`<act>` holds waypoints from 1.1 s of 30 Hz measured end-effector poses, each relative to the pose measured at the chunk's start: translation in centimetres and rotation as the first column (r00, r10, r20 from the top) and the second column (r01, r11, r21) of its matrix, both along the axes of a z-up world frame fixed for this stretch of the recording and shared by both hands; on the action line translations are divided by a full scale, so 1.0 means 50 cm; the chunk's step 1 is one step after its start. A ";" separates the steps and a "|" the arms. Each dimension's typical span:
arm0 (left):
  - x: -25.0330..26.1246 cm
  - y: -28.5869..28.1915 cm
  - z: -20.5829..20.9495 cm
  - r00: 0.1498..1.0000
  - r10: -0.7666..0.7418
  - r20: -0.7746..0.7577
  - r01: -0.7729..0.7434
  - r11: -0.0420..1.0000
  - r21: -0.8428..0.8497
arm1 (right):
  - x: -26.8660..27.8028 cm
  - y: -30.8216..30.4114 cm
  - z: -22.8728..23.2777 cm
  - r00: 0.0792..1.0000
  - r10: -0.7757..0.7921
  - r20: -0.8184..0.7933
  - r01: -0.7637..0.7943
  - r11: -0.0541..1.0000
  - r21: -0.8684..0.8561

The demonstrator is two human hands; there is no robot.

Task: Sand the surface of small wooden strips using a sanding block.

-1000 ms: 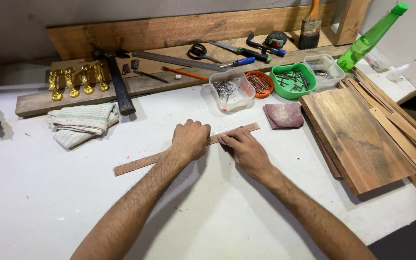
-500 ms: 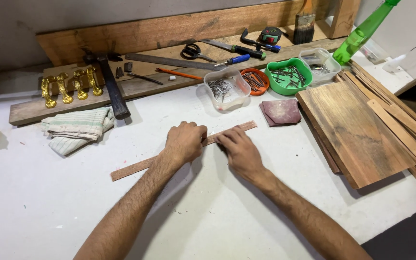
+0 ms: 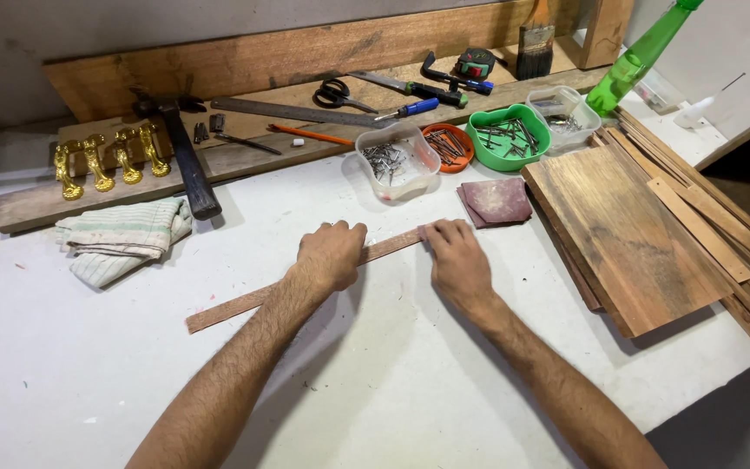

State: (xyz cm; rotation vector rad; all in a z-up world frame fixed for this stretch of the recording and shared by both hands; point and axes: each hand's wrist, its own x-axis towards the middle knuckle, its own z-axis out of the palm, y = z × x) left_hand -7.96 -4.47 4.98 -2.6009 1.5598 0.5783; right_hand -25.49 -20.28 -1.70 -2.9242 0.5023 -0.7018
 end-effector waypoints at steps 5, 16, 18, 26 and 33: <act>-0.008 -0.012 0.014 0.998 0.035 -0.048 -0.033 0.999 0.037 | 0.002 0.076 0.045 0.976 0.210 0.057 -0.213 0.975 0.059; -0.005 0.017 0.020 1.000 0.009 -0.029 -0.010 0.999 -0.036 | -0.025 -0.025 0.044 0.993 0.093 -0.076 -0.087 0.993 0.081; -0.005 0.021 0.024 0.998 0.011 -0.057 -0.015 0.998 -0.059 | -0.016 -0.004 0.030 0.980 0.201 0.005 -0.201 0.976 0.079; 0.002 0.026 0.003 0.999 -0.020 0.026 0.023 0.996 -0.089 | 0.053 0.117 0.066 0.905 0.424 0.021 -0.422 0.891 0.167; 0.001 0.028 0.004 1.000 -0.013 0.028 0.014 0.998 -0.061 | 0.007 -0.032 0.022 0.958 0.265 -0.107 -0.269 0.962 -0.032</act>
